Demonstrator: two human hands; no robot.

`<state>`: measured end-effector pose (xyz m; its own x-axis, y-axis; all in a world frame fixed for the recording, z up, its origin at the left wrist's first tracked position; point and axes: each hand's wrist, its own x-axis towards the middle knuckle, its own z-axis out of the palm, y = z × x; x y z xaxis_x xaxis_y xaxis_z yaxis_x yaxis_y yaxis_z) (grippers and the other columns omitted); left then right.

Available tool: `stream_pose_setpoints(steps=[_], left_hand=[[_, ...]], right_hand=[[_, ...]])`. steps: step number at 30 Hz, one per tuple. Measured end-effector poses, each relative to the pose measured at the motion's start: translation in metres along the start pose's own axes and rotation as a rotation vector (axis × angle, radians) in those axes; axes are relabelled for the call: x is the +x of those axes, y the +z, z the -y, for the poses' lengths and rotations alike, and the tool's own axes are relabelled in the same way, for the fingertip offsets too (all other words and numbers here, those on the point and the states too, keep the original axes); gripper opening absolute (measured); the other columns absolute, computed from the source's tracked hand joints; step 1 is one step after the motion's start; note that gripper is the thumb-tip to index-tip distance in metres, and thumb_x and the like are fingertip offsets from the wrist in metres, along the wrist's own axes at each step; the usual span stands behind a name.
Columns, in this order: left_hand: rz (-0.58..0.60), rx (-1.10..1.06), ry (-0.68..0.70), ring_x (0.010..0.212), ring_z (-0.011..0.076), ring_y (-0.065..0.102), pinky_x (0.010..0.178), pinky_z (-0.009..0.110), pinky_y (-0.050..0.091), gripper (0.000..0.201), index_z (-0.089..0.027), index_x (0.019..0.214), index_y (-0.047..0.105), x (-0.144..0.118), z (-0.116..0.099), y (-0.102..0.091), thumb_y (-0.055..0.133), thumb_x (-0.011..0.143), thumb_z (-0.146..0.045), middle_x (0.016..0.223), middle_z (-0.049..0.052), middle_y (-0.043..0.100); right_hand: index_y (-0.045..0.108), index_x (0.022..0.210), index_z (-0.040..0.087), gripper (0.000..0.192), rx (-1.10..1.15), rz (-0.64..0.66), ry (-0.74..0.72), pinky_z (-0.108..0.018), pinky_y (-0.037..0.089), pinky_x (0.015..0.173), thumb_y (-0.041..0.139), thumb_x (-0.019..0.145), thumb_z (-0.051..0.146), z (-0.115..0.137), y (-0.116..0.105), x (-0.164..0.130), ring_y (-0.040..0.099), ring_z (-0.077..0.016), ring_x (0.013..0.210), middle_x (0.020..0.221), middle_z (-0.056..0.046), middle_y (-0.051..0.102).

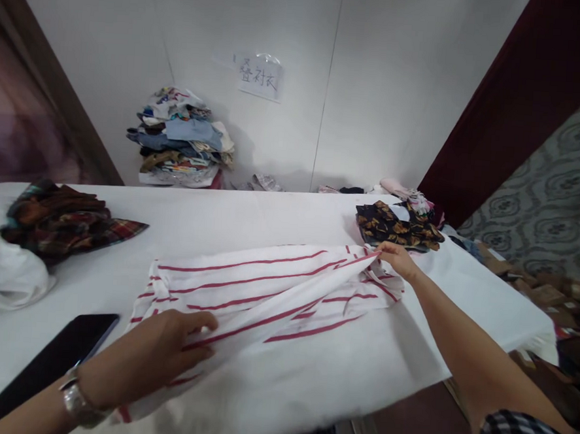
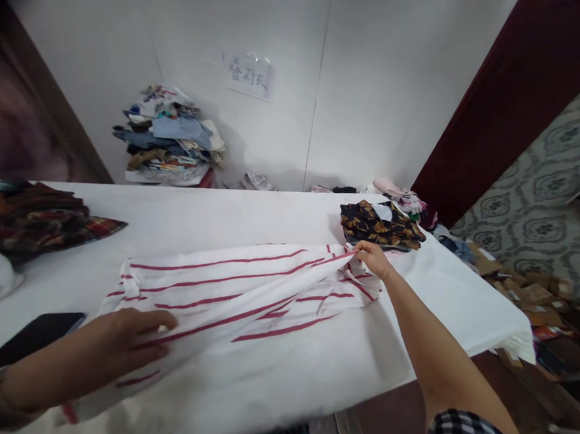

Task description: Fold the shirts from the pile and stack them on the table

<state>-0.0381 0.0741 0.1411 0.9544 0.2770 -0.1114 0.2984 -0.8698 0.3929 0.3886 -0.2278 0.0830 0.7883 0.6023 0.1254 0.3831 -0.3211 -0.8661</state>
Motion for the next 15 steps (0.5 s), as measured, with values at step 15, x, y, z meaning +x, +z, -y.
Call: stream_pose_setpoints(steps=[15], left_hand=[[-0.104, -0.188, -0.539, 0.090, 0.0212, 0.062, 0.077, 0.025, 0.047, 0.056, -0.013, 0.101, 0.065, 0.135, 0.132, -0.032, 0.060, 0.066, -0.056, 0.097, 0.006, 0.071]], right_hand=[[0.066, 0.073, 0.017, 0.018, -0.322, -0.044, 0.007, -0.026, 0.043, 0.060, 0.059, 0.063, 0.030, -0.020, 0.038, 0.068, 0.056, -0.0159, 0.061, 0.064, -0.001, 0.064]])
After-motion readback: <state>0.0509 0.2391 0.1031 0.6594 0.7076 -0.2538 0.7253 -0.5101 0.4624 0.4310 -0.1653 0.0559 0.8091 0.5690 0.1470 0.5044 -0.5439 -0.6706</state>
